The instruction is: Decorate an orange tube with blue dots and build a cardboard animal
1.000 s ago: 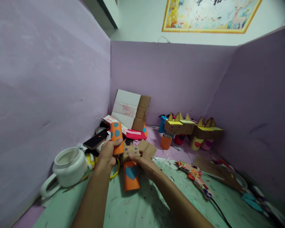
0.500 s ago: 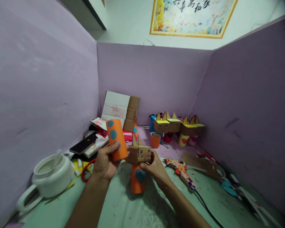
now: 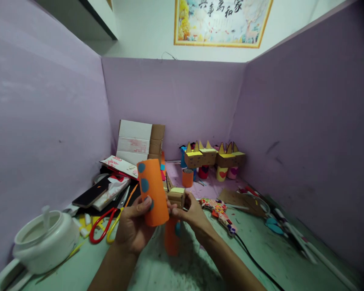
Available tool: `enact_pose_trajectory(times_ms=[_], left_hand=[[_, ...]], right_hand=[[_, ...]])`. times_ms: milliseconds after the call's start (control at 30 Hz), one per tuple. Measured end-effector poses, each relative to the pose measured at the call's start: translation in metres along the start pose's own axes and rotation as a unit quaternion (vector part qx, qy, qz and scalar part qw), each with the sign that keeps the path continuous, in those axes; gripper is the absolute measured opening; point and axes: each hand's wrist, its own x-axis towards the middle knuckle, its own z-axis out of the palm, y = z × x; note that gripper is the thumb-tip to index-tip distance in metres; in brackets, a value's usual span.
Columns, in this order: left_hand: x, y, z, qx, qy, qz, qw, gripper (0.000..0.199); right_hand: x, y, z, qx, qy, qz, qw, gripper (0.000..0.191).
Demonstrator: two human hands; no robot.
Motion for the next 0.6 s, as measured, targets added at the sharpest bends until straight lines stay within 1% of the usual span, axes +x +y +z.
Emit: enact_pose_trajectory(times_ms=[67,133,233,333,367,433,500,533,600], left_hand=[[-0.002,-0.002,0.000,0.031,-0.022,0.012,0.999,0.027],[-0.004,-0.001,-0.002,0.074,-0.035,0.045,0.996,0.029],[-0.005,0.002,-0.004,0.171,-0.043,0.112,0.978,0.033],[-0.001,0.005,-0.005,0.304,-0.038,0.169,0.937,0.037],[0.002,0.006,-0.005,0.342,-0.035,0.176,0.922,0.041],[0.006,0.008,-0.003,0.401,-0.025,0.170,0.900,0.051],[0.010,0.012,0.001,0.445,-0.011,0.176,0.878,0.053],[0.012,0.016,0.004,0.469,-0.001,0.187,0.863,0.051],[0.014,0.025,0.010,0.510,0.022,0.221,0.831,0.047]], right_hand=[[-0.003,-0.006,-0.002,-0.005,0.000,0.006,1.000,0.076],[-0.007,-0.016,-0.010,0.002,0.002,0.005,1.000,0.076],[-0.015,-0.035,-0.033,0.029,0.005,-0.022,0.999,0.070],[-0.025,-0.047,-0.065,0.085,-0.001,-0.017,0.996,0.057],[-0.028,-0.048,-0.076,0.113,0.008,-0.005,0.994,0.053],[-0.033,-0.047,-0.092,0.172,0.054,0.019,0.983,0.046],[-0.035,-0.043,-0.099,0.224,0.104,0.031,0.969,0.042],[-0.035,-0.041,-0.100,0.247,0.118,0.035,0.961,0.041],[-0.035,-0.039,-0.096,0.285,0.126,0.040,0.950,0.040]])
